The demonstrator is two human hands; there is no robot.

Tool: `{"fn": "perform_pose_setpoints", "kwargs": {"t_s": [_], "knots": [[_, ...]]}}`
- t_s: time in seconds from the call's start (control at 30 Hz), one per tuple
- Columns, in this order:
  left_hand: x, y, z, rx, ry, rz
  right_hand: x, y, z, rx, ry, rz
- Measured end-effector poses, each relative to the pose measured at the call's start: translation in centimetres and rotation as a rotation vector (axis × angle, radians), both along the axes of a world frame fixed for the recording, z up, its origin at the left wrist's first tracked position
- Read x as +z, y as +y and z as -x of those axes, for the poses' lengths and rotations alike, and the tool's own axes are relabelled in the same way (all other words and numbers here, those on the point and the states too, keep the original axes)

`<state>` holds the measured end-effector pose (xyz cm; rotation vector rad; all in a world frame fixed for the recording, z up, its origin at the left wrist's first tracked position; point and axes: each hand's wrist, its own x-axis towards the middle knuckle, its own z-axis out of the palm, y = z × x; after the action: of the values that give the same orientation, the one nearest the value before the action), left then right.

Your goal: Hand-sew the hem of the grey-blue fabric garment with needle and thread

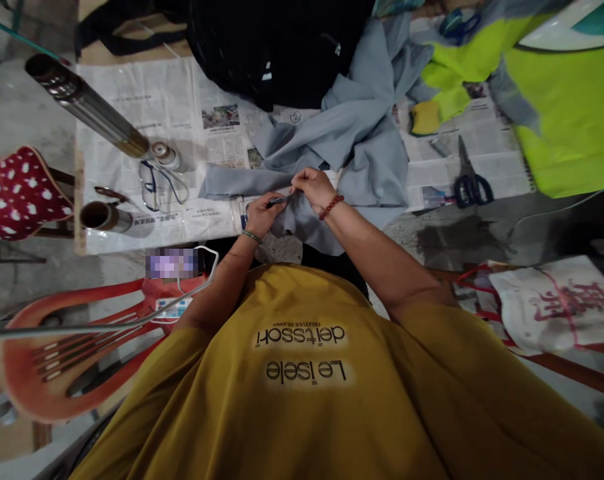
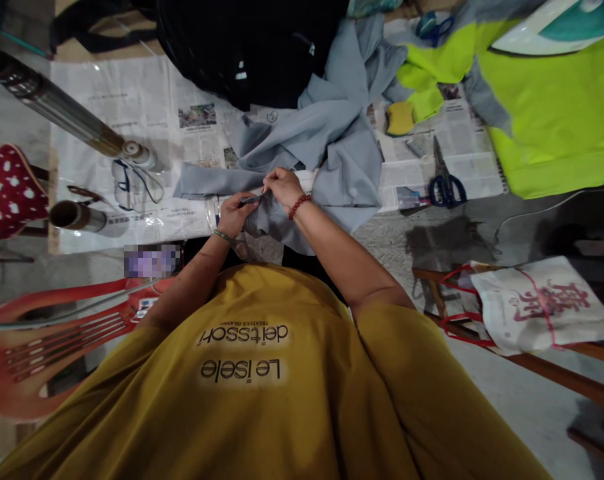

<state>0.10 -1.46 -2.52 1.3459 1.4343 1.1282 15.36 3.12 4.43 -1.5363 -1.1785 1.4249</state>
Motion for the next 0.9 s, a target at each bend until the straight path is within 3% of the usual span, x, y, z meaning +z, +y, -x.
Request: {"fn": "perform_pose_setpoints", "kwargs": {"t_s": [0.13,0.27,0.5,0.63,0.73,0.8,0.9], "knots": [[0.5,-0.3,0.1,-0.004,-0.027,0.015,0.1,1.0,0.4,-0.104,0.082,0.096],[0.9,-0.4,0.1,-0.015,-0.054,0.032,1.3,2.7,-1.3,-0.202,0.168,0.165],[1.2,-0.3,-0.3,0.010,-0.073,0.045,5.3,2.6,-3.1,0.016,0.361,0.176],[1.0,-0.2,-0.5,0.008,-0.088,0.045,5.4,1.2,-1.7,0.152,0.455,0.189],[0.8,-0.1,-0.4,-0.001,-0.067,0.041,4.4,0.8,-1.2,0.219,0.335,0.036],[0.7,-0.1,-0.4,-0.019,-0.049,0.042,3.7,1.3,-1.6,0.270,0.119,-0.200],[0.6,0.0,-0.3,-0.043,-0.038,0.048,3.3,3.2,-3.5,0.467,-0.254,-0.509]]}}
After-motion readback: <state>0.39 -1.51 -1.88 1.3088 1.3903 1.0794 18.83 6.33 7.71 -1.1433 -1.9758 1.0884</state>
